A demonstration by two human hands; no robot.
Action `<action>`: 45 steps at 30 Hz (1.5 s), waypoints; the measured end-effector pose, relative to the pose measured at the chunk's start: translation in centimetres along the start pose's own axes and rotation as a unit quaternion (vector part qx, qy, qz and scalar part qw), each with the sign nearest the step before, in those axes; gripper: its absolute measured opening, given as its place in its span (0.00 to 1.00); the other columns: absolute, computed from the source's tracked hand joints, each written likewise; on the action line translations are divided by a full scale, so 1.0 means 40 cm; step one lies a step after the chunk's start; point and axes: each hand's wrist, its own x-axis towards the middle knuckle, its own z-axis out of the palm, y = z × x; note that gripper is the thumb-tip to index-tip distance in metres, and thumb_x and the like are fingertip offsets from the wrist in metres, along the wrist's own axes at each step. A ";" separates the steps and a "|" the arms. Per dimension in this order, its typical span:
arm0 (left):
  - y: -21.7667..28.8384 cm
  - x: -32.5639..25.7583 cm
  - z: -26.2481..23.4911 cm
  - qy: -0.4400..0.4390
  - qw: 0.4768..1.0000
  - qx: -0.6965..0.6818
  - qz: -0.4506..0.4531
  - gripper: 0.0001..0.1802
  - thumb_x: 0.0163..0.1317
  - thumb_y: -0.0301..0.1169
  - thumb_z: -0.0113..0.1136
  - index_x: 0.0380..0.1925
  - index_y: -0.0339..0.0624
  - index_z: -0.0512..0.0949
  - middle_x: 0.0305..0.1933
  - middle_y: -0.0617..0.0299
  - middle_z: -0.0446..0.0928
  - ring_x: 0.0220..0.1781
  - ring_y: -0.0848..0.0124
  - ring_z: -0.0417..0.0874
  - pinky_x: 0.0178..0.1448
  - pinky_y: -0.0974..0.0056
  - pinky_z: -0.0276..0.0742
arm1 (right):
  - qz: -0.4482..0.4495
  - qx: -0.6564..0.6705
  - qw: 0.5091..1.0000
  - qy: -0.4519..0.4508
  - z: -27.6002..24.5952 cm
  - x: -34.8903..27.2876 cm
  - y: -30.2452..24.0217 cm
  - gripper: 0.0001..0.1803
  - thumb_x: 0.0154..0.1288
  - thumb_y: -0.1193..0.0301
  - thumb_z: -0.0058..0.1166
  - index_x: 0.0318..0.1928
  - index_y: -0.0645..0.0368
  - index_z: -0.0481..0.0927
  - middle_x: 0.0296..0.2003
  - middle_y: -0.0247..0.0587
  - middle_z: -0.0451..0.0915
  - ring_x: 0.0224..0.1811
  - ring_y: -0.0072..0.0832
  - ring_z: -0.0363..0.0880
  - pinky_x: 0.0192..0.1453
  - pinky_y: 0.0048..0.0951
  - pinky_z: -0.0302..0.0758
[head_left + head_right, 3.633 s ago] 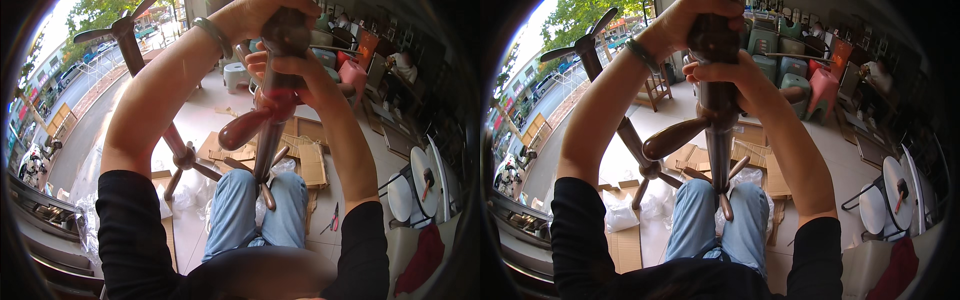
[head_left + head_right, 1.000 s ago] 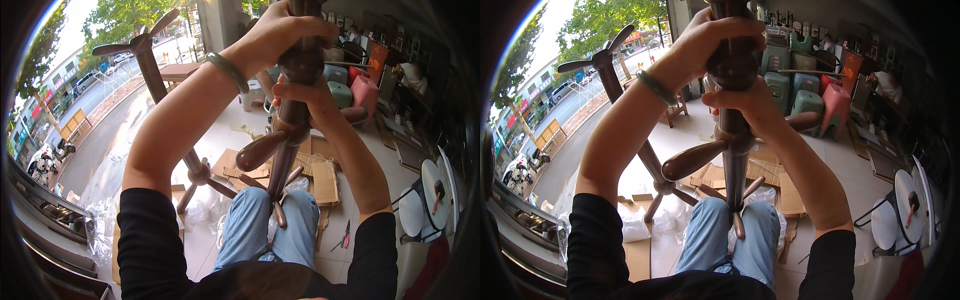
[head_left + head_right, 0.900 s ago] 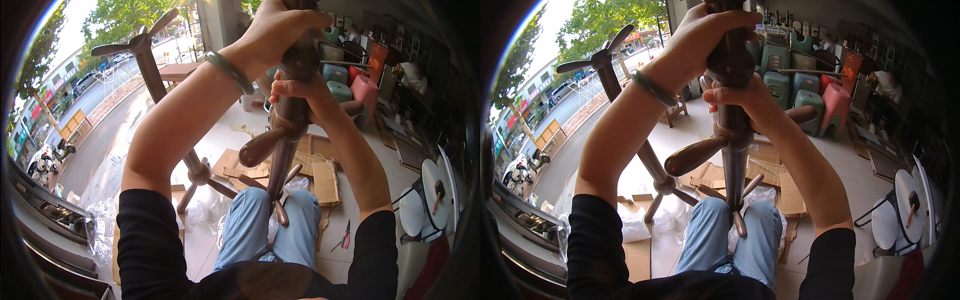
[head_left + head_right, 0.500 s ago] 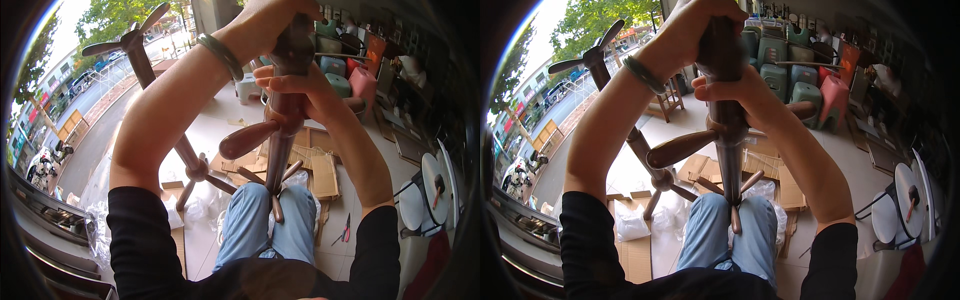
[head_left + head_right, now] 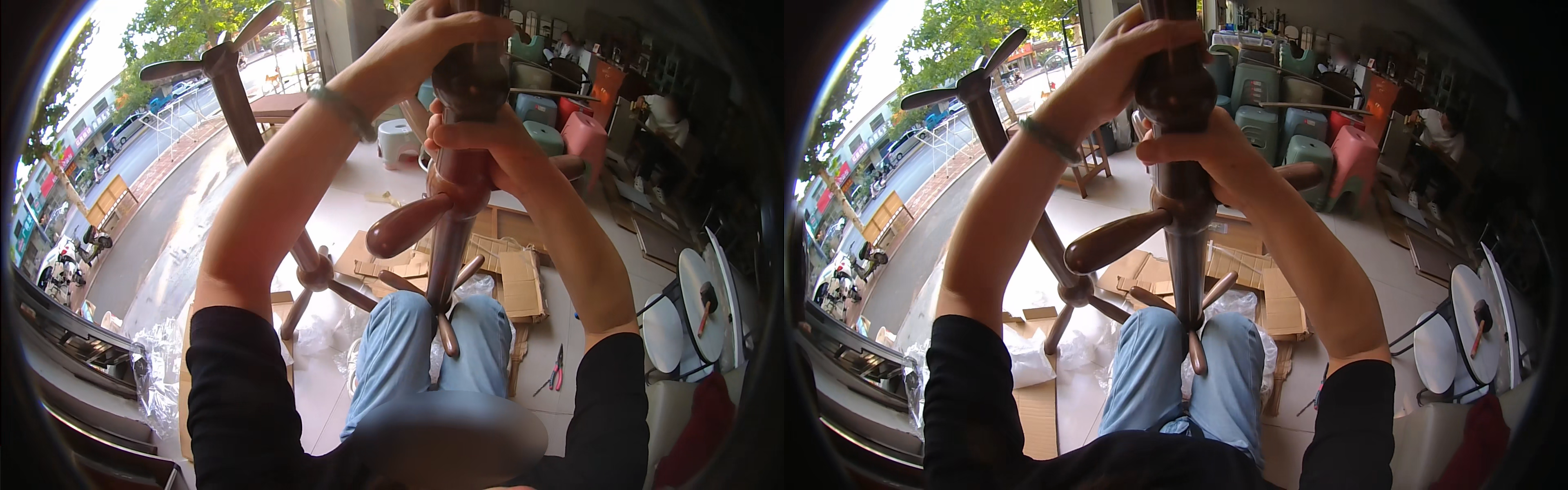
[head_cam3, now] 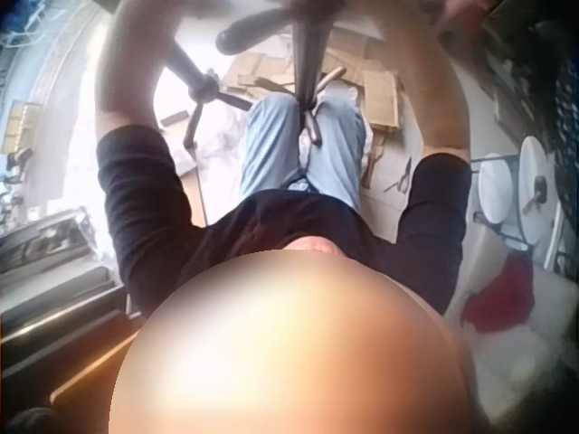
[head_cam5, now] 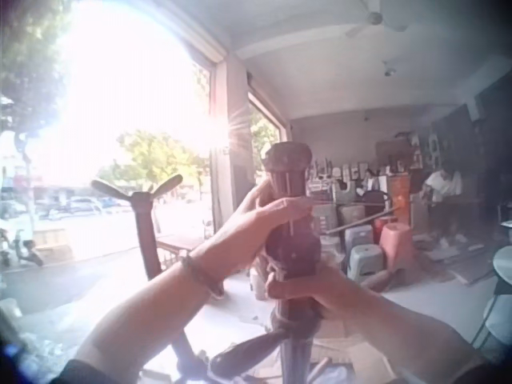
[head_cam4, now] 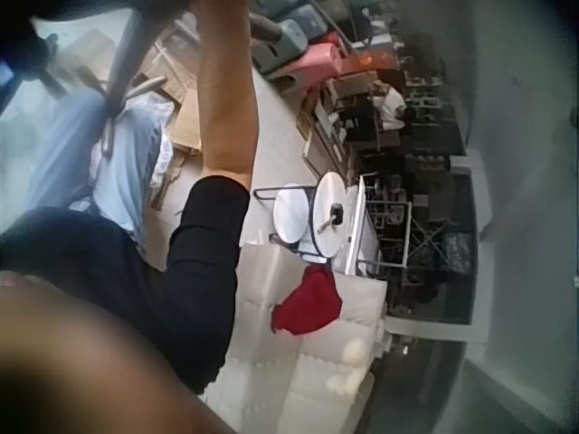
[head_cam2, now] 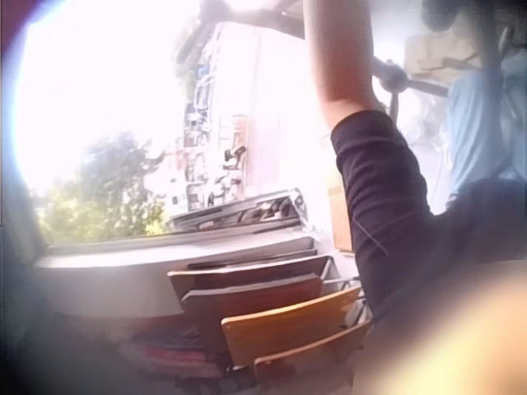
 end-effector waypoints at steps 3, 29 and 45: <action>-0.060 -0.158 -0.047 0.106 0.993 0.046 0.027 0.18 0.64 0.38 0.63 0.48 0.39 0.74 0.47 0.59 0.76 0.53 0.74 0.78 0.56 0.64 0.75 | -0.010 0.000 1.000 0.009 -0.016 -0.010 0.006 0.27 0.53 0.70 0.66 0.53 0.63 0.72 0.34 0.41 0.81 0.37 0.30 0.81 0.48 0.33 0.78; -0.347 -0.330 0.155 0.176 0.984 0.024 -0.016 0.30 0.52 0.34 0.72 0.54 0.38 0.71 0.50 0.61 0.79 0.51 0.74 0.79 0.59 0.65 0.74 | -0.041 -0.133 0.959 0.247 -0.004 0.082 0.051 0.14 0.47 0.66 0.68 0.32 0.62 0.81 0.24 0.37 0.80 0.24 0.26 0.80 0.34 0.28 0.78; -0.421 -0.287 0.143 0.217 0.974 -0.005 -0.064 0.34 0.42 0.32 0.72 0.51 0.39 0.71 0.45 0.60 0.78 0.46 0.71 0.79 0.53 0.66 0.75 | -0.105 -0.260 0.911 0.303 -0.073 0.112 0.164 0.23 0.50 0.59 0.71 0.40 0.62 0.80 0.33 0.41 0.83 0.36 0.29 0.82 0.44 0.31 0.76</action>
